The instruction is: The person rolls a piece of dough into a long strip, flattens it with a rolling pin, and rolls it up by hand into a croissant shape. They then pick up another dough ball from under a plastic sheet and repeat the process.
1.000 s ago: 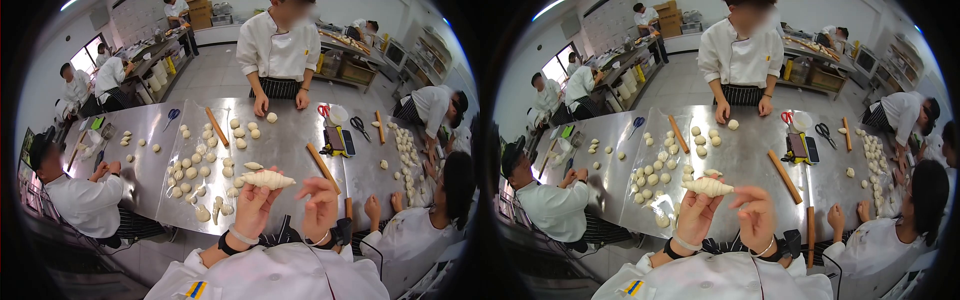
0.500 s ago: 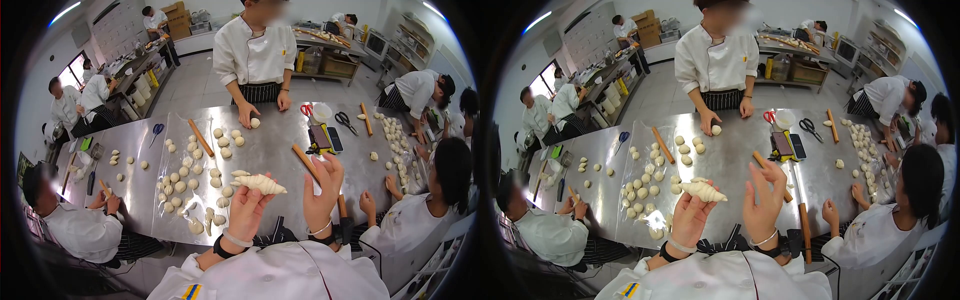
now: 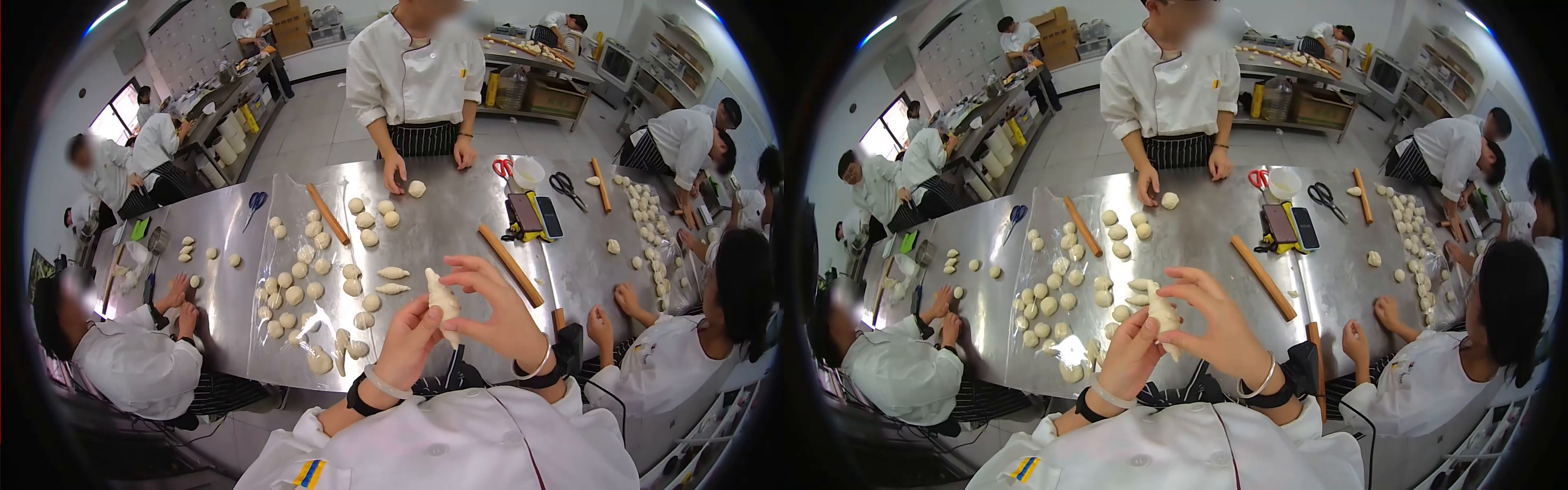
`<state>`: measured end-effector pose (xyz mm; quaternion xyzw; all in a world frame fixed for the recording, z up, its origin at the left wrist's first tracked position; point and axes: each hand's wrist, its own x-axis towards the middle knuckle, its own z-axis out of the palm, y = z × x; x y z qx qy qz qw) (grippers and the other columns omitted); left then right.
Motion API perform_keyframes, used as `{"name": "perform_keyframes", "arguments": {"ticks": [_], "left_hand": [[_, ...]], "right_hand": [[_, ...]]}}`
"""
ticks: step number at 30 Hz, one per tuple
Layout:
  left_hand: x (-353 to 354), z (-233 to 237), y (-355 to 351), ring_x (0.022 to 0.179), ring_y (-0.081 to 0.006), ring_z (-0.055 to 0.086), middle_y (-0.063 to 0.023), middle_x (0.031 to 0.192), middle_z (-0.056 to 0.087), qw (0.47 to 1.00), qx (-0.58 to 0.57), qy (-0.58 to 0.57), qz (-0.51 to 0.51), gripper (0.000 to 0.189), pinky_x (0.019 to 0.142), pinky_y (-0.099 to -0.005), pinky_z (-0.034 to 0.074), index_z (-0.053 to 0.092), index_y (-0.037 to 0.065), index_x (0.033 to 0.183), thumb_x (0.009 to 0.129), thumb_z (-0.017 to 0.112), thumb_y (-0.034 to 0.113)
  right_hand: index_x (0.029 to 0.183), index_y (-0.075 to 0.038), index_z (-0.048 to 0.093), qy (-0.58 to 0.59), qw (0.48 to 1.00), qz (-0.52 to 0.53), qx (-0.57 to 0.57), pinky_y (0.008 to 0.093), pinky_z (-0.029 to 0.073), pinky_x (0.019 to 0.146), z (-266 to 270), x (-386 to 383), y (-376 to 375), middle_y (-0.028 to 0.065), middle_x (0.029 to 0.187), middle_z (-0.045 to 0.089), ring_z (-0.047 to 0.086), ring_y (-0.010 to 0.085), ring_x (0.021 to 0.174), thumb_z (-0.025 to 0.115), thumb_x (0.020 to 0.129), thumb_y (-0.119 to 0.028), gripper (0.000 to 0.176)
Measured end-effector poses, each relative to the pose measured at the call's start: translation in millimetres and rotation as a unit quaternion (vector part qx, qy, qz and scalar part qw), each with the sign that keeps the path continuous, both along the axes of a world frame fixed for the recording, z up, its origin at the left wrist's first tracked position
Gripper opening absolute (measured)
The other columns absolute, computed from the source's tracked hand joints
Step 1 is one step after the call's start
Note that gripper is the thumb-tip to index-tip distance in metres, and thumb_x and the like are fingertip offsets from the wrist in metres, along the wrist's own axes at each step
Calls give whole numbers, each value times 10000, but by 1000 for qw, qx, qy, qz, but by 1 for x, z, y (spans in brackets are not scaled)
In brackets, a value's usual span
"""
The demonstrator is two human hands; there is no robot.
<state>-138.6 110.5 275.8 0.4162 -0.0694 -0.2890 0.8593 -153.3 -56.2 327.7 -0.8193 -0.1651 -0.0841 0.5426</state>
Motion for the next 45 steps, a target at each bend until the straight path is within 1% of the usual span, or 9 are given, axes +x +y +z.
{"name": "perform_keyframes", "arguments": {"ticks": [10,17,19,23,25,29,34,42,45], "left_hand": [[-3,-1,3,954,-101,548,-35,1062,566,999,9,11,-53,495,804,-274,469,459,-12,1276,940,512,348],[-3,-4,2,983,-123,547,-53,1077,568,998,-8,35,-58,443,859,-296,457,479,-9,1245,957,479,328],[-4,-6,2,1003,-149,539,-61,1101,559,998,-19,35,-54,450,875,-310,443,477,-1,1238,953,478,347],[-2,-12,2,1109,-208,515,-86,1201,522,998,-52,19,-6,436,964,-353,409,432,14,1266,953,481,315],[0,-16,2,1155,-217,490,-94,1243,498,998,-50,9,29,429,1003,-365,382,411,18,1279,954,482,288],[0,-11,0,1246,-230,421,-116,1357,413,994,-46,-1,99,423,1072,-390,319,371,34,1305,955,480,243],[1,-13,0,1272,-233,391,-134,1383,380,992,-88,-6,93,411,1084,-401,295,365,43,1311,956,472,220],[1,-7,2,1288,-246,372,-147,1407,349,987,-140,25,75,449,1093,-406,287,335,33,1341,950,480,200],[0,-7,1,1287,-245,377,-137,1406,354,993,-78,1,86,446,1087,-408,305,339,25,1338,946,484,182]], "right_hand": [[1119,-64,565,97,969,64,220,302,426,883,-24,6,-9,92,1319,418,444,183,1173,692,762,-97,380],[1183,-57,523,53,989,57,122,313,400,906,-23,1,0,85,1328,418,423,179,1189,700,788,-158,445],[1191,-38,515,125,936,58,325,316,404,916,-28,2,1,87,1312,451,454,184,1166,645,845,-210,408],[1196,-10,519,130,942,-11,310,295,437,880,-36,1,-1,69,1275,473,466,171,1146,563,892,-124,328],[1227,3,505,127,967,-40,218,293,438,895,-51,-3,-3,78,1231,517,507,175,1113,543,912,-141,348],[1237,8,502,147,958,-6,245,298,455,894,-56,-9,10,99,1180,554,560,186,1054,571,893,-124,375],[1160,14,559,50,990,-45,123,306,504,830,-57,-1,15,135,1131,582,605,205,983,622,838,-62,336],[1063,-10,602,46,988,-88,117,294,504,774,-56,2,15,128,1134,578,600,200,954,641,829,-101,254],[1024,-30,617,24,989,-117,90,306,489,782,-51,2,12,113,1133,576,580,212,982,662,808,-118,238]]}}
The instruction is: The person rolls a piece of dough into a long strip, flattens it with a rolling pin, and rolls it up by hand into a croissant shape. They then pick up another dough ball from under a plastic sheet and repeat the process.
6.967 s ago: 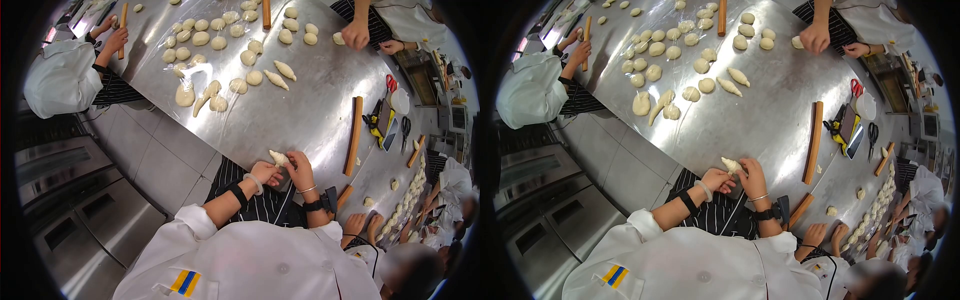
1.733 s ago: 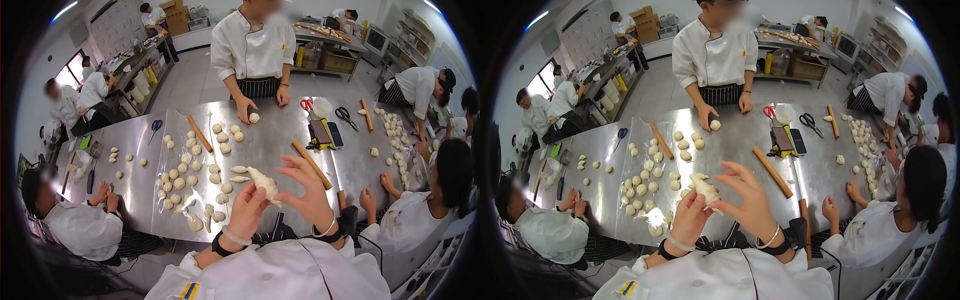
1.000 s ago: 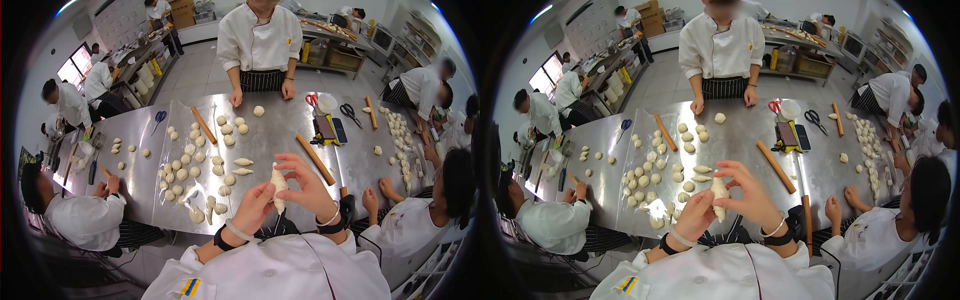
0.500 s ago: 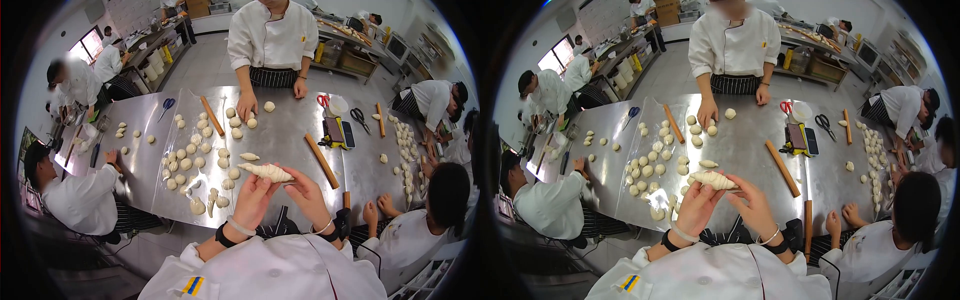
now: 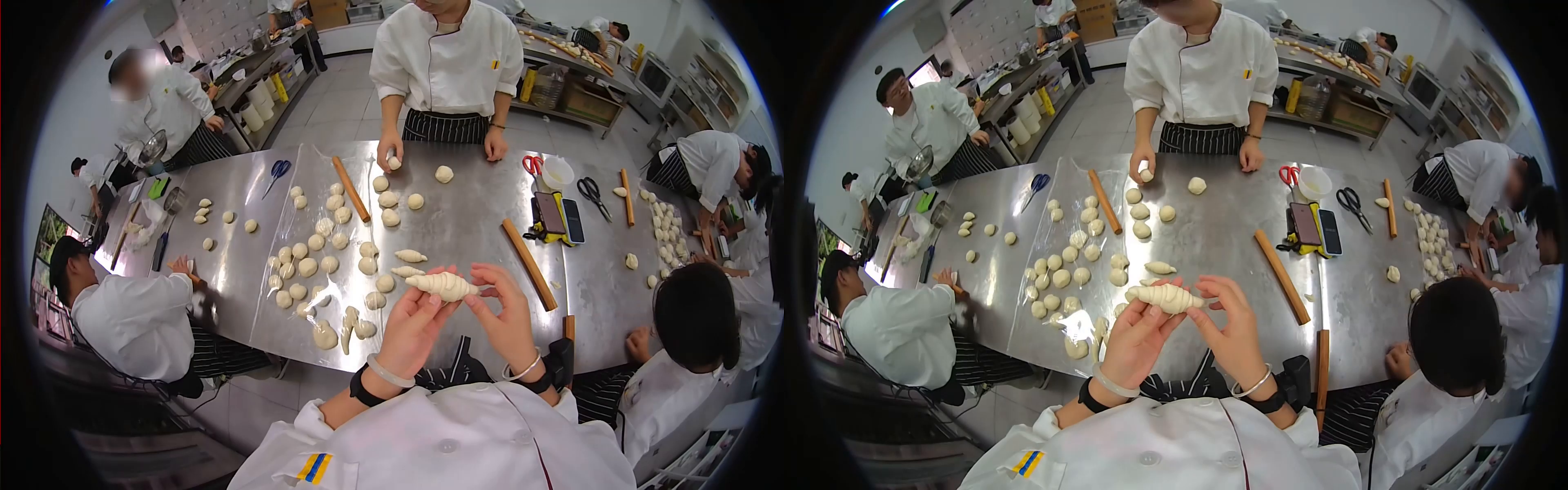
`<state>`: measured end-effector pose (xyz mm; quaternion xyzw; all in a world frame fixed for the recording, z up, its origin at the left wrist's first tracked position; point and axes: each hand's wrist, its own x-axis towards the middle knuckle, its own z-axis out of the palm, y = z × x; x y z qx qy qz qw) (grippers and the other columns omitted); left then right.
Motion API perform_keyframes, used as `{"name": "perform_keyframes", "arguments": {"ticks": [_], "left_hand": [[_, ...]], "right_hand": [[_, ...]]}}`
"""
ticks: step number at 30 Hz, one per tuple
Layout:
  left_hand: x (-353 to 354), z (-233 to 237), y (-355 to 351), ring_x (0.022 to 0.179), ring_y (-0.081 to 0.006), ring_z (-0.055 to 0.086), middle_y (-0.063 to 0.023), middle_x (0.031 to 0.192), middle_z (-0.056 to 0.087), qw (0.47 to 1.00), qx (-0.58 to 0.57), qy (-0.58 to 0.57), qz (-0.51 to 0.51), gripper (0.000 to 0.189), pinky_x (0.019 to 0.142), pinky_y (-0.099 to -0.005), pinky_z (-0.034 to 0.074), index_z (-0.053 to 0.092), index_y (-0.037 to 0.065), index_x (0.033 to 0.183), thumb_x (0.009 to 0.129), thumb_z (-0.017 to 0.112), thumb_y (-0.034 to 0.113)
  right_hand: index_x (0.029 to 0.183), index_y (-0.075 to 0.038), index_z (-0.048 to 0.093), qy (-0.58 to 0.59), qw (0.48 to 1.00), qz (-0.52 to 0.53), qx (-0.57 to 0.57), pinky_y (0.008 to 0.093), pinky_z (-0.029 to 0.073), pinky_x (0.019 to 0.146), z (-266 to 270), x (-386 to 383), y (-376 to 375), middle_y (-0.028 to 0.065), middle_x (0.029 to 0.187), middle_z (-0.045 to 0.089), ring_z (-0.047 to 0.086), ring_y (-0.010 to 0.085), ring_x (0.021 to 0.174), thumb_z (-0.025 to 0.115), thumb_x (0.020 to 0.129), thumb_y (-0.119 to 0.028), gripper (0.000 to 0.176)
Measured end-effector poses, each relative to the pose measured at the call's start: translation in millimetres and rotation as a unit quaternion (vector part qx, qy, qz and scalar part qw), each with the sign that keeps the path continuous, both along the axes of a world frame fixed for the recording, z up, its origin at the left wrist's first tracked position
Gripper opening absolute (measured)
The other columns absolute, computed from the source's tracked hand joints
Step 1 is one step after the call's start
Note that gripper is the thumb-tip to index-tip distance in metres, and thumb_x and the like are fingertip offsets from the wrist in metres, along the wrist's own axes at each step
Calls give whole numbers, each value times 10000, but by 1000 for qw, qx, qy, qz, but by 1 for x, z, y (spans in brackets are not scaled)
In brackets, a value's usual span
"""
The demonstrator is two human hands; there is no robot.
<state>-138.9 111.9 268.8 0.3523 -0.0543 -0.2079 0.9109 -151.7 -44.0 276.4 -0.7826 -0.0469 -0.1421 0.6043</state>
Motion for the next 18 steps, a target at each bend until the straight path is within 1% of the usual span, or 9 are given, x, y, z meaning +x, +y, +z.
{"name": "perform_keyframes", "arguments": {"ticks": [3,5,7,8,10,11,13,17,18], "left_hand": [[-2,1,1,1239,-214,429,-135,1380,385,1000,19,10,7,443,1050,-390,361,346,2,1333,938,501,126],[-4,0,0,1206,-209,464,-130,1339,438,996,79,11,26,415,1024,-386,386,383,2,1307,931,514,122],[-5,0,0,1194,-207,477,-126,1321,458,996,83,6,17,413,1018,-383,391,387,0,1301,929,519,121],[-5,0,1,1181,-206,489,-123,1303,478,996,85,2,10,411,1012,-380,395,390,-1,1296,926,524,119],[-6,4,3,1178,-204,493,-122,1293,487,996,84,-11,11,402,1010,-377,397,400,-4,1286,925,527,121],[-7,4,4,1174,-202,497,-121,1284,496,996,82,-22,15,393,1007,-375,399,410,-6,1276,924,529,123],[-7,2,5,1173,-200,498,-120,1283,497,996,81,-35,16,381,1005,-372,401,422,-7,1264,923,531,121],[-8,2,7,1173,-197,500,-117,1281,501,997,64,-31,12,349,1000,-365,406,451,-7,1236,918,535,110],[-8,2,7,1173,-197,500,-117,1281,501,997,64,-31,12,349,1000,-365,406,451,-7,1236,918,535,110]], "right_hand": [[1009,-41,621,-36,997,-2,-73,315,472,796,8,-1,-1,105,1127,575,560,229,1015,688,777,-124,256],[1009,-42,619,-60,991,5,-117,317,465,801,13,0,0,102,1124,574,550,238,1029,701,760,-124,274],[991,-41,626,-132,973,-4,-190,302,474,756,17,2,5,99,1063,596,580,229,957,716,740,-113,276],[991,-41,626,-134,973,-7,-190,302,474,756,18,1,6,99,1063,596,580,229,957,716,740,-113,276],[937,-25,643,-41,996,25,-75,291,484,705,19,1,7,86,981,626,604,210,868,723,731,-103,234],[937,-25,643,-42,996,24,-75,291,484,705,19,1,6,86,981,626,604,210,868,723,731,-103,234],[882,-11,657,-5,999,46,20,284,487,664,18,2,4,82,915,642,609,193,800,733,719,-91,197],[863,-6,662,0,999,37,-8,279,488,662,24,-1,2,84,909,647,608,185,801,735,716,-83,181],[864,-7,663,-45,998,33,-34,276,489,656,24,-2,4,83,894,649,611,185,780,728,721,-73,170]]}}
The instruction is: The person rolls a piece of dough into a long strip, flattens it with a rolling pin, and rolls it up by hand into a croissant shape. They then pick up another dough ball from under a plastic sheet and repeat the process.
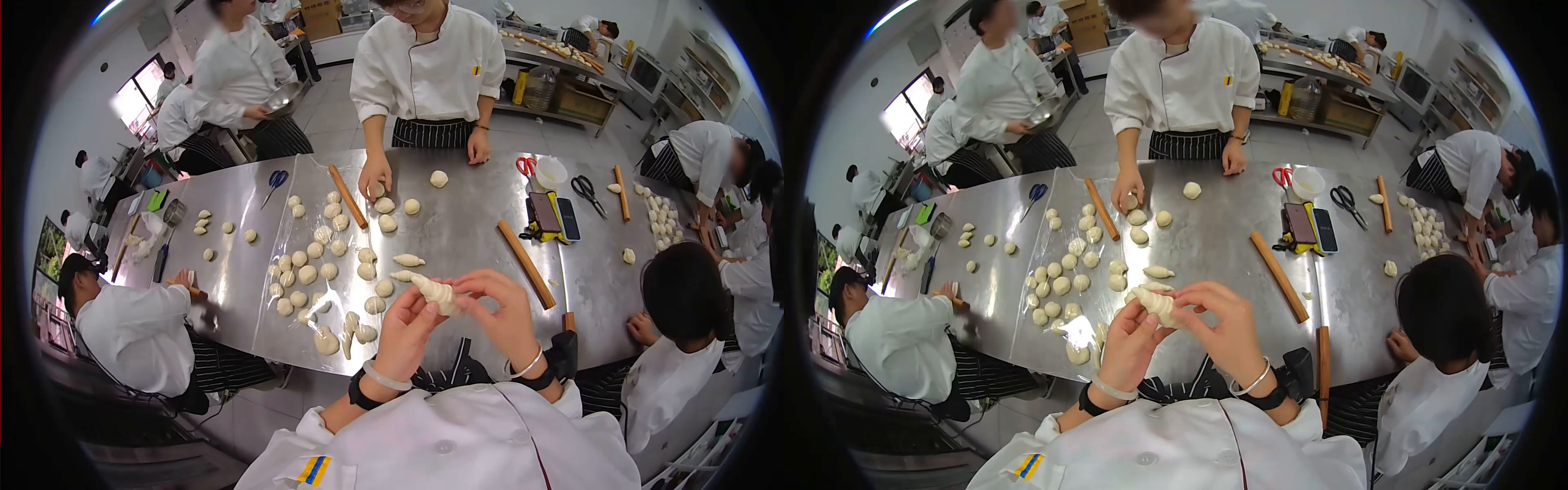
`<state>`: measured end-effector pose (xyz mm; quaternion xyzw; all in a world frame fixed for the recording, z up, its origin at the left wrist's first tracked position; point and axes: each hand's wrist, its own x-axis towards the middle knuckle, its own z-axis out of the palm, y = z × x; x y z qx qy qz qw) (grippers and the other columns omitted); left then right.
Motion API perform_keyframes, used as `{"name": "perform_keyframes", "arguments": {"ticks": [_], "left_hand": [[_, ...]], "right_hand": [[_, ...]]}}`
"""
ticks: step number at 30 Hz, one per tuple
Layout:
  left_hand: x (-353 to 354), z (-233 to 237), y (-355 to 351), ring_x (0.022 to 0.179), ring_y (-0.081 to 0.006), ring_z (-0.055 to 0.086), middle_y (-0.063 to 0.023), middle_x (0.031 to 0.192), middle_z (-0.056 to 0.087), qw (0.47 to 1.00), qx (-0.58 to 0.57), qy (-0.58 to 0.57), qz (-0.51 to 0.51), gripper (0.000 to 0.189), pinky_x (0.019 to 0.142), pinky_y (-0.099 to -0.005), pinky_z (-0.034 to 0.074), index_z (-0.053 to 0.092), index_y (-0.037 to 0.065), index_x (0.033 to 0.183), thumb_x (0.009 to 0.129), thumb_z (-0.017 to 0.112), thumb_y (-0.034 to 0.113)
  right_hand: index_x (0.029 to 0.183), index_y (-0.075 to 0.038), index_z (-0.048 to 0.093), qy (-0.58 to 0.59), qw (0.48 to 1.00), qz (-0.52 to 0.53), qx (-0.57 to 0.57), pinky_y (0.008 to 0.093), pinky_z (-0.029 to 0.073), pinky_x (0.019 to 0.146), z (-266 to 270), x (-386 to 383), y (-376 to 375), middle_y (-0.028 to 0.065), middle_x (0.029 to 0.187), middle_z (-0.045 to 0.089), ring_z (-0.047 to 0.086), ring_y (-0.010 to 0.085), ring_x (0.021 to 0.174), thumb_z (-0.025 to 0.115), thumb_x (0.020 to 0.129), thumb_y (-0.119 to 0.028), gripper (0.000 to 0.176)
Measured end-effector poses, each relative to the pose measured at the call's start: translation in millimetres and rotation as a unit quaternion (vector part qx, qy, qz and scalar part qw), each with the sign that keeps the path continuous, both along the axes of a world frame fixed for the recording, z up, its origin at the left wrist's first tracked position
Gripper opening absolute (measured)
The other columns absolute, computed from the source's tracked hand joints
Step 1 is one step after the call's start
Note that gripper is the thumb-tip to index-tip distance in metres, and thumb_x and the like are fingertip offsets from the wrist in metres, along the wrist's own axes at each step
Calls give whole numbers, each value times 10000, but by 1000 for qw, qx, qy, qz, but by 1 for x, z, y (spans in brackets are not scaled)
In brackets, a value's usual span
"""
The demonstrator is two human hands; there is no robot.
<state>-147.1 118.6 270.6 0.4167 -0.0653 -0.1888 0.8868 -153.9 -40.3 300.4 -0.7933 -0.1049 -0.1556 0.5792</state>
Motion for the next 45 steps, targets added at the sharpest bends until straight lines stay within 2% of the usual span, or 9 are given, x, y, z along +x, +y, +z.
{"name": "perform_keyframes", "arguments": {"ticks": [4,8,11,13,16,23,29,38,45], "left_hand": [[-1,-1,-1,1173,-198,500,-116,1281,502,999,30,-21,8,357,998,-361,409,449,-2,1243,916,539,109],[-2,1,0,1170,-201,503,-121,1282,501,1000,15,-21,8,347,999,-365,408,454,-4,1234,919,535,115],[-1,-1,1,1175,-209,499,-123,1288,496,1000,12,-29,3,357,1001,-382,406,448,-1,1237,920,537,138],[-1,1,2,1172,-212,500,-122,1286,496,1000,11,-21,3,371,999,-390,407,441,0,1244,920,539,151],[-1,-1,3,1161,-215,506,-118,1277,498,1000,7,-12,1,396,993,-399,410,428,0,1257,919,544,171],[2,-6,6,1149,-206,507,-107,1256,505,1000,16,-21,-15,396,965,-382,430,429,1,1269,924,538,165],[4,-4,7,1123,-189,521,-94,1253,508,999,27,-18,-24,375,953,-374,438,443,-3,1259,929,532,152],[8,-5,4,1141,-203,518,-115,1258,520,1000,8,-8,-12,370,975,-384,427,450,1,1241,923,545,164],[6,-3,-1,1132,-212,530,-127,1271,511,1000,12,-3,15,378,984,-392,430,450,-5,1234,915,559,164]], "right_hand": [[852,-5,664,-46,995,-51,-71,269,493,644,0,-3,8,80,848,653,620,193,718,716,728,-54,143],[852,-5,659,-57,997,-38,-33,266,496,641,-5,-1,6,83,831,651,625,186,714,701,746,-55,124],[876,-1,653,16,998,-25,46,260,498,642,-8,-2,5,76,827,652,629,158,742,658,807,-68,96],[929,8,621,107,975,-9,194,252,492,638,-16,-2,5,64,837,647,626,132,757,584,882,-88,113],[967,10,583,141,945,14,293,246,482,667,-19,4,0,56,853,640,625,128,769,545,913,-104,131],[979,0,568,218,877,89,419,243,475,738,-19,10,-7,68,895,631,609,122,835,571,887,-74,118],[989,2,576,190,933,64,300,249,485,768,-16,9,-2,58,896,624,593,108,837,658,816,-38,196],[880,-9,625,86,982,-54,157,226,466,643,-13,11,-1,33,837,651,590,92,702,698,769,-55,141],[811,-22,619,-66,989,-124,-46,288,454,587,7,1,11,79,785,626,577,203,651,704,710,-37,133]]}}
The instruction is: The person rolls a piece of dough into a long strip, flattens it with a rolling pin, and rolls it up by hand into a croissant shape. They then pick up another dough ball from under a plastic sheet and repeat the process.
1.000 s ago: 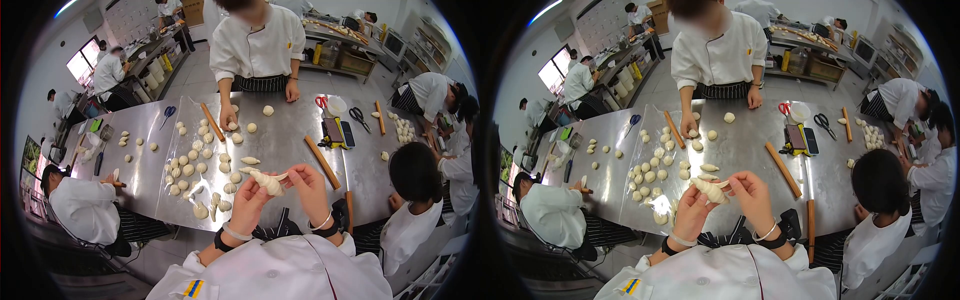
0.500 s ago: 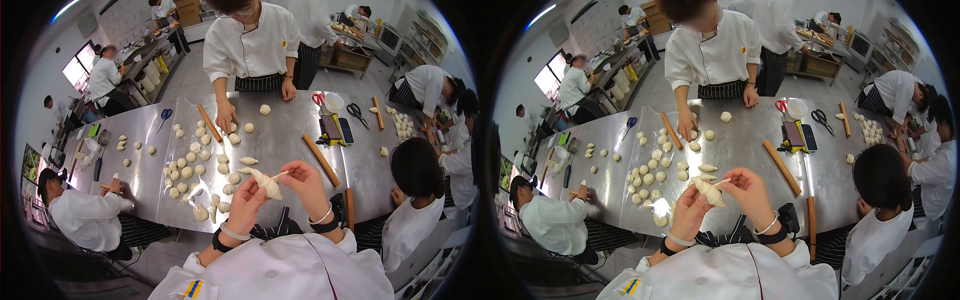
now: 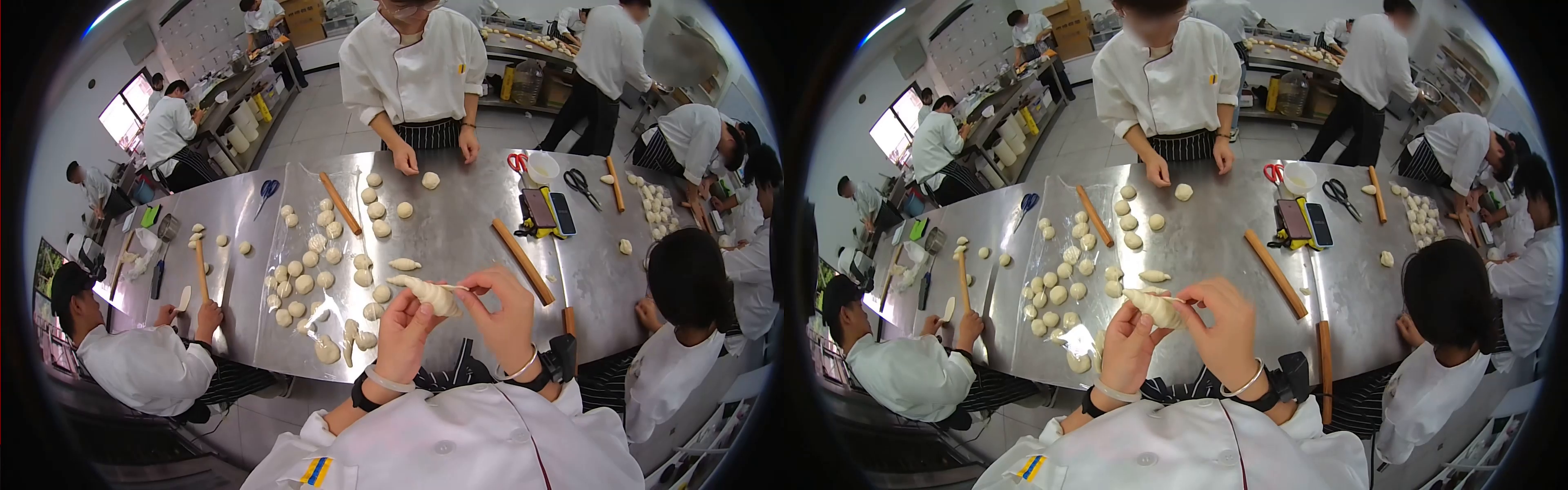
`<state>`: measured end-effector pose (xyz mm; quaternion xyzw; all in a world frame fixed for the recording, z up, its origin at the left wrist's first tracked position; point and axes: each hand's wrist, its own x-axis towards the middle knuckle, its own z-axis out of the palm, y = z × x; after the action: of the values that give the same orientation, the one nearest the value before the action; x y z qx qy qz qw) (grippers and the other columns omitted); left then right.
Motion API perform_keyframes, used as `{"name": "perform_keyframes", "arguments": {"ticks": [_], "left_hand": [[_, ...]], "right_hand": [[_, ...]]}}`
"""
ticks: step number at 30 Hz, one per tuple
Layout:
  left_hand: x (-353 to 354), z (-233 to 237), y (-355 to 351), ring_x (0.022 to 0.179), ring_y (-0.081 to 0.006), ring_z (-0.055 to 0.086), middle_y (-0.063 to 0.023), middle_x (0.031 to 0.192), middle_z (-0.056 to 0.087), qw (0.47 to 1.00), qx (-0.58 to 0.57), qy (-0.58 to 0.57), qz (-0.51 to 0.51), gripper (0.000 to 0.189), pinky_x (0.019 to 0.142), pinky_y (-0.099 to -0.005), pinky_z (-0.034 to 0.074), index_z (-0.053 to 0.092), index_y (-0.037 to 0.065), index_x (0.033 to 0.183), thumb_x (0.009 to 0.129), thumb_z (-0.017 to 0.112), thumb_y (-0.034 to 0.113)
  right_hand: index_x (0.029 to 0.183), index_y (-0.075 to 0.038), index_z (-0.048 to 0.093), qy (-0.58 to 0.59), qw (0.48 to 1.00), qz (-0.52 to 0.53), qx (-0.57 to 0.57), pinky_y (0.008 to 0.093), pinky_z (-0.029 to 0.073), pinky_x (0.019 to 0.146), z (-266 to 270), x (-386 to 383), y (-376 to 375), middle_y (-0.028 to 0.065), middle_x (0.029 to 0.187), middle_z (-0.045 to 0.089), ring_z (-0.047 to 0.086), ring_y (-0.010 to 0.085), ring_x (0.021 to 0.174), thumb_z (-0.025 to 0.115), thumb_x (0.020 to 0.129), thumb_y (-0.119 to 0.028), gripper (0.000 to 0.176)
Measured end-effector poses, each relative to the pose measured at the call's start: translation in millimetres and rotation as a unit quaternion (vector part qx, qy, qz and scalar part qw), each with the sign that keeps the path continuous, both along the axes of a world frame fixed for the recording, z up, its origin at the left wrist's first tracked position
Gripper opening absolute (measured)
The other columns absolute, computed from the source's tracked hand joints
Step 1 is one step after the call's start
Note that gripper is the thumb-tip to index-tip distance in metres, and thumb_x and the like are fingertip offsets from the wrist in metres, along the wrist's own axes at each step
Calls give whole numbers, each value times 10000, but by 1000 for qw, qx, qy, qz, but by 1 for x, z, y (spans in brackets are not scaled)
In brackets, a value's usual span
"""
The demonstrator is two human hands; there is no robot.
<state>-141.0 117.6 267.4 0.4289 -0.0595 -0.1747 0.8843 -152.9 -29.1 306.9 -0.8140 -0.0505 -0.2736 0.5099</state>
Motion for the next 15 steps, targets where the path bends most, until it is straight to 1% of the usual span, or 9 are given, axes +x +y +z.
{"name": "perform_keyframes", "arguments": {"ticks": [1,2,4,5,7,12,14,15], "left_hand": [[-1,-2,-1,1130,-211,531,-127,1267,513,1000,1,0,11,379,983,-388,432,451,-7,1231,911,566,160],[-1,-3,-2,1127,-209,532,-127,1264,515,1000,3,1,24,380,982,-383,434,452,-9,1227,906,573,155],[-3,-3,-3,1121,-203,534,-123,1258,518,999,-2,-2,35,375,975,-373,439,455,-9,1224,904,576,146],[-4,-3,-4,1114,-198,536,-120,1252,522,999,-6,-4,44,370,968,-363,444,457,-9,1220,902,578,137],[-5,-2,-5,1105,-192,539,-117,1246,525,999,-9,-4,54,361,958,-350,449,460,-8,1216,902,576,128],[-7,1,-5,1082,-181,545,-113,1231,531,997,-21,10,76,338,935,-323,458,464,-5,1208,906,566,109],[-7,0,-4,1128,-207,526,-122,1275,500,997,-17,7,69,431,964,-344,439,398,1,1283,909,560,139],[-6,1,-4,1128,-207,526,-122,1275,500,997,-17,7,69,431,964,-344,439,398,1,1283,909,560,139]], "right_hand": [[799,-19,612,-39,998,-11,-37,302,451,579,0,-2,2,85,778,619,573,228,660,701,693,-23,138],[799,-19,612,-39,998,-10,-38,302,451,579,-1,-3,5,85,778,619,573,228,660,701,693,-23,138],[790,-17,611,-134,984,-16,-115,330,447,578,-3,-6,11,79,799,619,570,246,692,684,649,4,161],[790,-17,611,-133,984,-16,-116,330,447,578,-3,-8,14,79,799,619,570,246,692,684,649,4,161],[792,-13,616,-173,973,-22,-153,339,444,578,-4,-10,18,63,815,618,573,241,700,675,605,5,197],[802,-18,629,-204,962,-21,-181,338,436,581,-13,-12,25,51,832,620,581,231,718,664,611,-23,194],[802,-18,631,-212,960,-16,-185,333,433,583,-13,-13,27,48,840,623,584,226,723,656,621,-32,184],[810,-19,636,-209,959,-11,-191,334,432,593,-13,-13,27,47,850,627,585,220,738,648,632,-32,179]]}}
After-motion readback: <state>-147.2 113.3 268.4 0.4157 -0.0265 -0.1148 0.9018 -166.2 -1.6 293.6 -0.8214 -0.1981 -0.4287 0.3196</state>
